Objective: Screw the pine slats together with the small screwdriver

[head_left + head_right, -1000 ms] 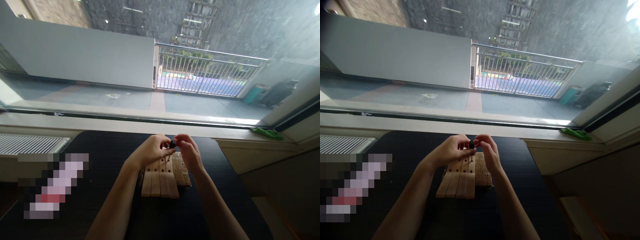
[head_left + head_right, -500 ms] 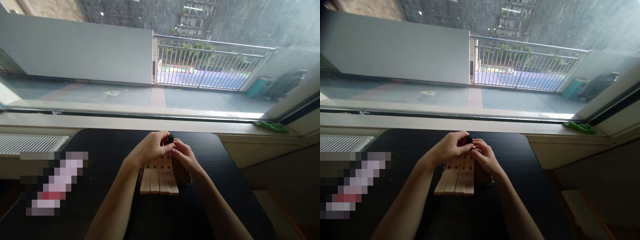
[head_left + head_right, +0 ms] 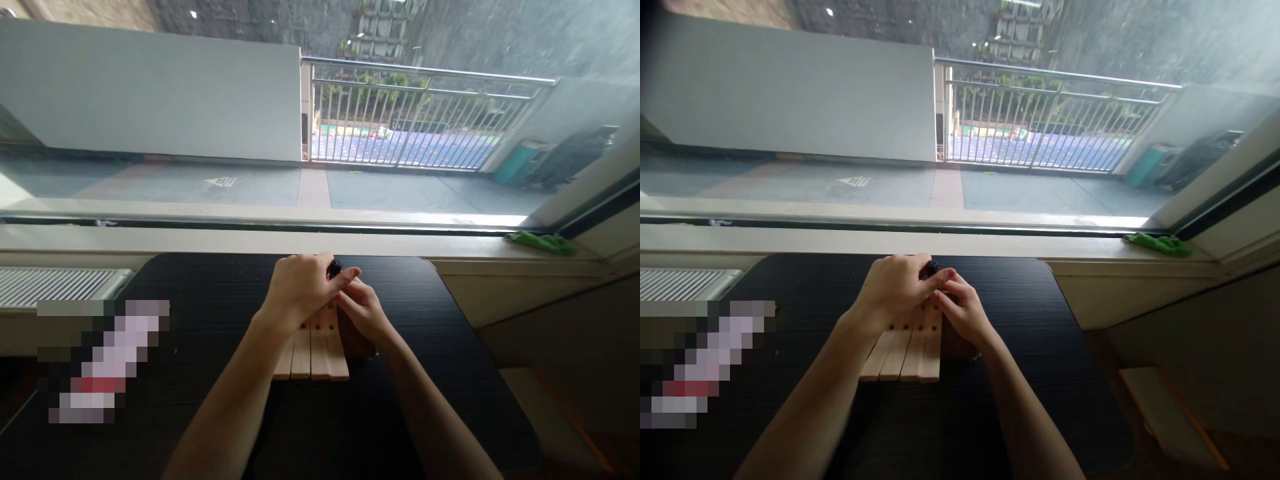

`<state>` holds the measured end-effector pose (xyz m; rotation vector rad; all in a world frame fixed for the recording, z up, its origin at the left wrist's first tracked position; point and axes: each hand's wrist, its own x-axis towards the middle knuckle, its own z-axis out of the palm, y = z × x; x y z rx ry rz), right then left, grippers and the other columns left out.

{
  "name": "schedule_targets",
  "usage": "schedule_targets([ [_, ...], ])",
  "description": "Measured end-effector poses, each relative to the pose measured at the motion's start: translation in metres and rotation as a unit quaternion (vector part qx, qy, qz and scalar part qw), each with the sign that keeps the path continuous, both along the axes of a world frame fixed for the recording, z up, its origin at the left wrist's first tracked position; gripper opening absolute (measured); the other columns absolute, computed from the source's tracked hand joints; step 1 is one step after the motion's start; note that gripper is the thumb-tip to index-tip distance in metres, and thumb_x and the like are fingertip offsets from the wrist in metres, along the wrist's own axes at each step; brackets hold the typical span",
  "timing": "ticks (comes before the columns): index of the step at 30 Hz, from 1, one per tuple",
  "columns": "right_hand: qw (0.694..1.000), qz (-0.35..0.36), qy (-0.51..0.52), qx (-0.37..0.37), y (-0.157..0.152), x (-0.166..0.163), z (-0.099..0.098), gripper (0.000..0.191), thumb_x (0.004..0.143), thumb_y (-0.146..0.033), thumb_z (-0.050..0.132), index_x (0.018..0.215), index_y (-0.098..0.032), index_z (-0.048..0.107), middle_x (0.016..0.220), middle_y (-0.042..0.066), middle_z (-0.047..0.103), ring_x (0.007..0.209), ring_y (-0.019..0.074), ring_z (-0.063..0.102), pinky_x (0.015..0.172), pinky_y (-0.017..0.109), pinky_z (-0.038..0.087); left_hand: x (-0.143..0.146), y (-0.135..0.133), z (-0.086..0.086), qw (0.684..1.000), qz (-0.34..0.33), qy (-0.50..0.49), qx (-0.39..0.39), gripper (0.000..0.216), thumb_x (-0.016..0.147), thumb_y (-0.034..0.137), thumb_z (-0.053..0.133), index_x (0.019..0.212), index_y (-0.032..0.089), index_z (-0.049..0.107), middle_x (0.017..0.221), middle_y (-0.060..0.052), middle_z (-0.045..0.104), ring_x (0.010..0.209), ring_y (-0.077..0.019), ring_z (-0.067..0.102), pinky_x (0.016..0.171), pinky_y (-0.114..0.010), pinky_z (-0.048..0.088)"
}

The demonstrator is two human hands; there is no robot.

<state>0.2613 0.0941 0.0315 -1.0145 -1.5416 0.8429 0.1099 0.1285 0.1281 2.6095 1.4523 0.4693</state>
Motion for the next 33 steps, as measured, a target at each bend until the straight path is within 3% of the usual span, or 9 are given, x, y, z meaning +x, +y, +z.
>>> schedule_targets([
  [4,1.0,0.009,0.016,-0.004,0.0,-0.002,0.002,0.023,0.089,-0.039,0.06,0.089,-0.021,0.074,0.098,0.006,0.064,0.092,0.0225,0.059,0.082,0.034,0.048,0.005,-0.003,0.011,0.999,0.007,0.021,0.023,0.067,0.089,0.071,0.031,0.081,0.016,0.069,0.065,-0.007,0.064,0.06,-0.0213,0.059,0.057,-0.029,0.035],
  [11,0.998,0.047,0.042,-0.007,0.0,-0.001,0.004,0.018,0.087,-0.034,0.062,0.092,-0.021,0.073,0.109,0.007,0.062,0.103,0.0233,0.059,0.087,0.034,0.049,0.014,-0.01,0.023,0.994,0.019,0.086,0.057,0.05,0.096,0.05,0.035,0.089,0.017,0.072,0.073,-0.009,0.07,0.07,-0.0245,0.066,0.061,-0.031,0.04],
  [15,0.989,0.093,0.107,-0.043,0.001,-0.002,-0.003,0.029,0.082,-0.026,0.065,0.11,-0.024,0.064,0.11,0.005,0.065,0.103,0.0224,0.063,0.088,0.037,0.051,0.012,-0.011,0.024,0.994,0.001,0.099,0.047,0.05,0.096,0.05,0.035,0.092,0.017,0.072,0.074,-0.009,0.07,0.072,-0.025,0.067,0.063,-0.031,0.041],
  [17,0.988,0.077,0.126,-0.043,0.001,-0.001,-0.005,0.036,0.08,-0.023,0.063,0.116,-0.026,0.059,0.11,0.005,0.067,0.105,0.022,0.063,0.091,0.038,0.05,0.009,-0.009,0.024,0.994,-0.006,0.099,0.041,0.049,0.096,0.05,0.036,0.093,0.017,0.072,0.073,-0.009,0.07,0.072,-0.0246,0.066,0.063,-0.031,0.041],
  [20,0.997,0.0,0.074,-0.028,0.001,0.007,-0.007,0.038,0.078,-0.018,0.056,0.115,-0.025,0.06,0.114,0.005,0.068,0.11,0.022,0.061,0.094,0.038,0.048,0.005,-0.006,0.023,0.995,-0.018,0.091,0.027,0.047,0.096,0.049,0.038,0.092,0.017,0.071,0.07,-0.008,0.068,0.07,-0.0233,0.065,0.061,-0.029,0.039],
  [24,0.992,-0.121,-0.009,-0.029,0.005,0.018,-0.017,0.026,0.078,-0.021,0.047,0.097,-0.022,0.065,0.101,0.005,0.071,0.099,0.0221,0.063,0.091,0.038,0.048,0.003,-0.003,0.021,0.997,-0.039,0.071,0.013,0.048,0.096,0.051,0.037,0.089,0.016,0.071,0.065,-0.006,0.065,0.062,-0.0202,0.06,0.058,-0.028,0.035],
  [28,0.992,-0.113,-0.032,-0.047,0.01,0.018,-0.029,0.02,0.078,-0.024,0.046,0.085,-0.021,0.065,0.086,0.004,0.07,0.084,0.0209,0.063,0.082,0.036,0.048,0.002,0.0,0.02,0.998,-0.043,0.052,0.015,0.047,0.096,0.049,0.038,0.085,0.017,0.07,0.062,-0.005,0.063,0.059,-0.0191,0.057,0.056,-0.028,0.031],
  [33,0.992,-0.106,-0.044,-0.056,0.01,0.016,-0.032,0.017,0.076,-0.023,0.051,0.084,-0.021,0.065,0.085,0.002,0.07,0.082,0.02,0.062,0.079,0.033,0.047,-0.003,0.004,0.014,0.998,-0.048,0.013,0.026,0.046,0.096,0.05,0.039,0.077,0.017,0.067,0.058,-0.003,0.058,0.055,-0.0171,0.052,0.054,-0.027,0.026],
])
